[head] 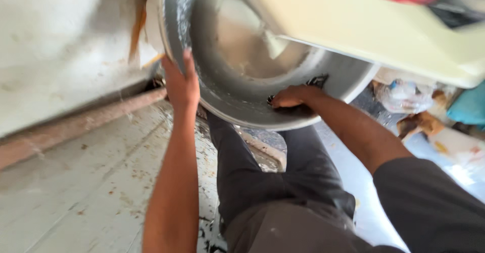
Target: The person cleans a spiral dough mixer by using a cloth to wipe the bowl, the safety guard, and the main body of the machine, while also moving the guard up and down to reach different areas.
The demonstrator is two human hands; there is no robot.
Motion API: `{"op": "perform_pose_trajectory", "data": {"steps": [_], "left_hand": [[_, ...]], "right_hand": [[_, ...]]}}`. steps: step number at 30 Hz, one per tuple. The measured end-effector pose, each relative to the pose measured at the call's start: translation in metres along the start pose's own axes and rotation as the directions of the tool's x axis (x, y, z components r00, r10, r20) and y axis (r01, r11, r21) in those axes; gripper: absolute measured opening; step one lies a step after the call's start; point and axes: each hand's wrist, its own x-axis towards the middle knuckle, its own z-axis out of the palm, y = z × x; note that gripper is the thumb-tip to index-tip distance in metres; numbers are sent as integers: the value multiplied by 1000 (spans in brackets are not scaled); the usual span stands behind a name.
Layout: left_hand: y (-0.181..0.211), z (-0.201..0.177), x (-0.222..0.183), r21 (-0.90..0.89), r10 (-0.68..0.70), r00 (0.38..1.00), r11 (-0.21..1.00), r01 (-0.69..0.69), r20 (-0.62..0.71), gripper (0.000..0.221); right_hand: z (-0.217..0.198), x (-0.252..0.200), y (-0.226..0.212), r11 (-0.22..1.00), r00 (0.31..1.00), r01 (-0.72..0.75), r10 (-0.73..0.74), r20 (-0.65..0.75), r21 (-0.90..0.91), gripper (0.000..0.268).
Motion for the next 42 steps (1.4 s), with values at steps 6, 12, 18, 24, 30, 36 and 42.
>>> {"op": "perform_pose_trajectory", "data": {"steps": [6, 12, 18, 24, 30, 36, 42], "left_hand": [[-95, -29, -148, -322, -100, 976, 933, 160, 195, 68], [-129, -46, -214, -311, -582, 778, 713, 628, 236, 66], [-47, -13, -185, -254, -63, 899, 948, 189, 434, 57], [91, 24, -157, -178, 332, 759, 943, -281, 561, 55], [147, 36, -169, -57, 364, 736, 912, -407, 571, 60], [114, 39, -171, 23, 375, 648, 855, -518, 663, 63], [95, 37, -191, 155, 191, 646, 885, -440, 739, 69]], "right_hand": [[-28, -140, 30, 966, 978, 111, -147, -148, -232, 46], [-30, -272, 174, 957, 625, 288, -164, -763, 31, 43], [25, -416, 231, 532, 342, 659, 419, -841, 532, 47], [85, -549, 180, 654, 11, 501, 650, -760, 566, 25], [136, -522, 242, 971, -869, 211, 238, -434, 109, 41], [147, -353, 319, 283, -68, 881, 869, -489, 380, 25], [166, -474, 291, 475, -365, 871, 799, -479, 129, 22]]}}
